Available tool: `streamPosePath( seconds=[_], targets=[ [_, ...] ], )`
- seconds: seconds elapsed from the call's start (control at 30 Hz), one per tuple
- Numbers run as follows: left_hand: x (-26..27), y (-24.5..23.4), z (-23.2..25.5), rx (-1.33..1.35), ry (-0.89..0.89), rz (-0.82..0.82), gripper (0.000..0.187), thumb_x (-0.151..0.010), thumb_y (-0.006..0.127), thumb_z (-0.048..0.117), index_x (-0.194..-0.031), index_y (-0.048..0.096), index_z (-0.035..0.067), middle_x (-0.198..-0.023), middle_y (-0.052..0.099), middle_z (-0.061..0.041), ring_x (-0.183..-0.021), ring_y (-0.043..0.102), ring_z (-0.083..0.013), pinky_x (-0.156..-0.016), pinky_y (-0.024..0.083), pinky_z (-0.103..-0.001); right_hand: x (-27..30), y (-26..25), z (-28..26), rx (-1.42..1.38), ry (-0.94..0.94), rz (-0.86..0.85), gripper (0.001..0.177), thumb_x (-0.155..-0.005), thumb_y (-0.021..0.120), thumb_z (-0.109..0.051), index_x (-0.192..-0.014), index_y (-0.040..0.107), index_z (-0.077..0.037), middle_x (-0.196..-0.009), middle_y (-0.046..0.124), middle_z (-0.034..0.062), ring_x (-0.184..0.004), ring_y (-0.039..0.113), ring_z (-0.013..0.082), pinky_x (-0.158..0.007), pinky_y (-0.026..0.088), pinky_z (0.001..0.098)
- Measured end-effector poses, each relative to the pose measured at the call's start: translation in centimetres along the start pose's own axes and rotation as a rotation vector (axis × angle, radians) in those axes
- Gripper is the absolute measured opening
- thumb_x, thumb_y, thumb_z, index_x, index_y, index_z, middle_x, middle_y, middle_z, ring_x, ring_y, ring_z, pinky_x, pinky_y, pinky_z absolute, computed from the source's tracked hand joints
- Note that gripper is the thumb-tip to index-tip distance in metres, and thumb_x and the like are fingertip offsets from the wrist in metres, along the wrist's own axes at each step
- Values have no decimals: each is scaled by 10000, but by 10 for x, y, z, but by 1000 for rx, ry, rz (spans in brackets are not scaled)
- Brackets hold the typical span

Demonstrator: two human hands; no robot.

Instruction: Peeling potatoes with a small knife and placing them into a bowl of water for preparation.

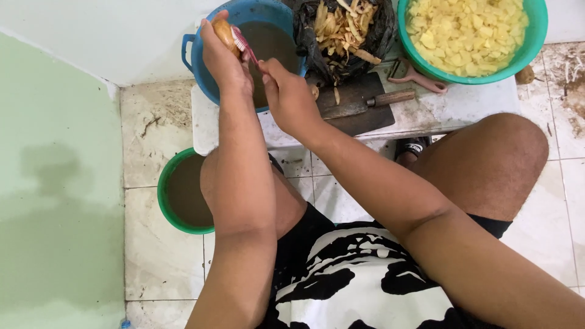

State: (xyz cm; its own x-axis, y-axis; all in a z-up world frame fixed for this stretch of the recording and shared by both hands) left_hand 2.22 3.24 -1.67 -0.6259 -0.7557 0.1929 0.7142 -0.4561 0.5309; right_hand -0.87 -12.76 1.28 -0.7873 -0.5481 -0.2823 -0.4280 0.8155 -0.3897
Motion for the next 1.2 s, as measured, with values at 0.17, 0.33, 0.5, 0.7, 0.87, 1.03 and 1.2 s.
streamPosePath(
  seconds=[0.17, 0.33, 0.5, 0.7, 0.87, 1.03, 1.2],
  targets=[
    [12, 13, 0, -71, 83, -181, 478, -977, 463, 403, -1140, 740, 51, -621, 506, -75, -517, 473, -153, -466, 366, -304, -19, -10, 3, -9, 3, 70, 233, -1078, 431, -152, -1255, 571, -93, -788, 658, 97, -555, 461, 169, -527, 319, 347],
    [14, 13, 15, -210, 158, -191, 419, -949, 447, 444, -939, 673, 91, -677, 616, -73, -548, 536, -151, -483, 395, -297, -19, -27, -7, 8, -90, 27, 273, -1131, 390, -223, -1339, 524, -108, -785, 567, 80, -566, 334, 177, -569, 216, 412],
    [10, 5, 11, -334, 213, -210, 540, -1004, 381, 463, -1235, 756, 151, -774, 659, -90, -630, 564, -160, -549, 463, -322, -13, -23, 0, 108, -136, 48, 289, -1115, 437, -220, -1348, 553, -94, -951, 703, 151, -677, 573, 294, -578, 357, 436],
    [19, 12, 14, -471, 350, -306, 503, -1009, 415, 416, -1135, 810, 131, -695, 614, -21, -582, 448, -129, -528, 444, -333, -52, -23, -3, 314, -161, 22, 183, -1081, 431, -173, -1152, 582, -98, -640, 560, 103, -474, 417, 287, -434, 216, 434],
    [5, -1, 18, -420, 74, -1, 433, -871, 497, 543, -830, 601, 125, -715, 584, -49, -597, 593, -186, -497, 469, -335, -77, -13, 27, 695, -109, -86, 44, -1004, 524, -100, -1018, 554, -72, -619, 506, 165, -480, 460, 382, -406, 299, 533],
    [17, 0, 41, -144, -170, 137, 625, -779, 598, 558, -1150, 622, 56, -820, 633, -103, -647, 646, -147, -545, 552, -238, -75, 8, 26, 1112, 235, -529, 231, -1056, 562, -127, -943, 745, -211, -808, 725, 27, -664, 679, 280, -550, 514, 380],
    [-1, -12, 35, 5, -191, 81, 466, -942, 413, 381, -1014, 655, -12, -854, 719, -138, -632, 664, -199, -473, 459, -270, -57, -11, 0, 783, 344, -741, 298, -940, 545, -34, -709, 705, -133, -709, 656, 83, -617, 589, 313, -511, 455, 442]
  ],
)
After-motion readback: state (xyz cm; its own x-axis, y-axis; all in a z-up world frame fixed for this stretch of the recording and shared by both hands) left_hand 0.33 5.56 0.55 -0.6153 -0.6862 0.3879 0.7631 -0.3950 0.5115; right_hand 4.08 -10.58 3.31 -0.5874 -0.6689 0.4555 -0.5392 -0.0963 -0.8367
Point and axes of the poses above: each hand's wrist, its own x-axis away from the middle knuckle, its own y-axis out of the palm, z = x × y, the point moved 3 cm from there along -x, towards the middle knuckle
